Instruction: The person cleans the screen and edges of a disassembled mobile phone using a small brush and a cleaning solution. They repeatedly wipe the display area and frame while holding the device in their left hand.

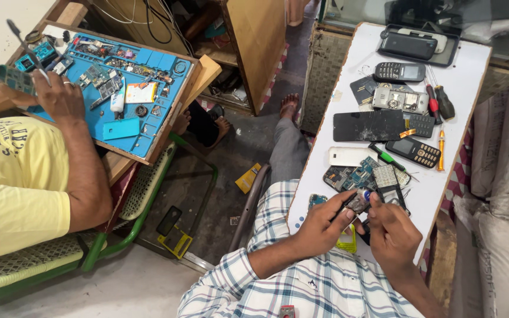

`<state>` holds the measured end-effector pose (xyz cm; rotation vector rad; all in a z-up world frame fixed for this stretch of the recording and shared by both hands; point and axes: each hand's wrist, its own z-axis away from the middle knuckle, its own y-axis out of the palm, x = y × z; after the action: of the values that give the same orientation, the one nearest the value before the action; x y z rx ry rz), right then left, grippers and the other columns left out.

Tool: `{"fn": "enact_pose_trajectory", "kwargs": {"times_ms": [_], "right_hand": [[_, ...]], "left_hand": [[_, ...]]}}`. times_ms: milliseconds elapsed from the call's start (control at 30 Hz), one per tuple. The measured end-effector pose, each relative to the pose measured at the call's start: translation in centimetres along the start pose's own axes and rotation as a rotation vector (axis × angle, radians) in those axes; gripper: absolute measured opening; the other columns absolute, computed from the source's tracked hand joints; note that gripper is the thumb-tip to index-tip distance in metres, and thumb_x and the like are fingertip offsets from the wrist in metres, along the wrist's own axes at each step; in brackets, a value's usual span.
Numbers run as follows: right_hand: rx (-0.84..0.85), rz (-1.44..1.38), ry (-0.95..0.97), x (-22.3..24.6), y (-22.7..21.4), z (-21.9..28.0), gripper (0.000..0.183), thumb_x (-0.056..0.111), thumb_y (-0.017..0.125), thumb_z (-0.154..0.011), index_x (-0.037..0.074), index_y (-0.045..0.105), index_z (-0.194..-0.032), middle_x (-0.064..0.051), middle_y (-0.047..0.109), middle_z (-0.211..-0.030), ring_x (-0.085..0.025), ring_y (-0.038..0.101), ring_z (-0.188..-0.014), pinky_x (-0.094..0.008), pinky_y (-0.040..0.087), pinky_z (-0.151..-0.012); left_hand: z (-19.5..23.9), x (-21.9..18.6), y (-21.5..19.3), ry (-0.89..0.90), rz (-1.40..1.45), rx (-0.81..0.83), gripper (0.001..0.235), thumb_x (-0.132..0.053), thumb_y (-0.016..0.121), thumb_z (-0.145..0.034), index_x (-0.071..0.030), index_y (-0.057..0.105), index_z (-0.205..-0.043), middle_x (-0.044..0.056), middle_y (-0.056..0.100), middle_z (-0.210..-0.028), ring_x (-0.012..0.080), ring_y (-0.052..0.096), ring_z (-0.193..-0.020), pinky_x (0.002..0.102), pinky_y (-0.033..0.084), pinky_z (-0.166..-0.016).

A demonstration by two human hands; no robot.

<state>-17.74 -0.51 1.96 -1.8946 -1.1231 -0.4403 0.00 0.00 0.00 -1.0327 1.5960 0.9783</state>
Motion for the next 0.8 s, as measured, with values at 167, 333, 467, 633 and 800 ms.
{"fn": "enact_pose_trajectory", "kwargs": {"times_ms": [167,333,467,633,800], "right_hand": [[-0.006,0.057,0.034,-0.1,0.1,0.0,0.034,0.003,0.066,-0.102,0.008,0.068,-0.136,-0.008,0.06,-0.078,-0.01,0.052,-0.064,-0.029,0.044,-0.058],[0.007,0.028,0.135,0.0,0.3,0.2,0.033,0.002,0.066,-0.1,0.008,0.069,-0.132,-0.007,0.062,-0.072,-0.009,0.049,-0.055,-0.029,0.039,-0.05],[-0.027,0.026,-0.009,0.3,0.1,0.1,0.034,0.003,0.065,-0.103,0.006,0.066,-0.136,-0.008,0.061,-0.079,-0.008,0.053,-0.065,-0.028,0.044,-0.058],[-0.039,0.049,0.185,0.4,0.0,0.0,0.033,0.001,0.066,-0.102,0.004,0.07,-0.134,-0.009,0.062,-0.073,-0.013,0.051,-0.057,-0.029,0.04,-0.053],[-0.043,-0.016,-0.037,0.0,0.1,0.7,0.031,0.001,0.064,-0.103,0.002,0.066,-0.134,-0.01,0.064,-0.083,-0.012,0.06,-0.073,-0.027,0.05,-0.066]], "left_hand": [[-0.2,0.6,-0.3,-0.017,-0.013,-0.051,0.047,-0.015,0.044,-0.115,0.002,0.039,-0.158,0.009,0.073,-0.106,0.0129,0.071,-0.093,0.026,0.059,-0.082],[0.2,1.0,-0.1,0.014,-0.011,-0.017,0.048,-0.016,0.045,-0.115,0.001,0.037,-0.16,0.01,0.071,-0.111,0.0144,0.07,-0.1,0.027,0.057,-0.082],[-0.1,1.0,-0.4,0.007,-0.015,-0.006,0.047,-0.018,0.043,-0.115,-0.001,0.037,-0.158,0.01,0.07,-0.119,0.0139,0.071,-0.102,0.029,0.061,-0.084],[-0.1,0.8,-0.3,0.038,-0.009,-0.044,0.046,-0.019,0.045,-0.115,-0.001,0.039,-0.157,0.012,0.07,-0.122,0.0147,0.068,-0.107,0.03,0.061,-0.088],[0.1,1.1,-0.2,0.022,-0.062,-0.063,0.044,-0.017,0.048,-0.113,0.0,0.043,-0.154,0.014,0.069,-0.125,0.0161,0.067,-0.111,0.03,0.056,-0.095]]}}
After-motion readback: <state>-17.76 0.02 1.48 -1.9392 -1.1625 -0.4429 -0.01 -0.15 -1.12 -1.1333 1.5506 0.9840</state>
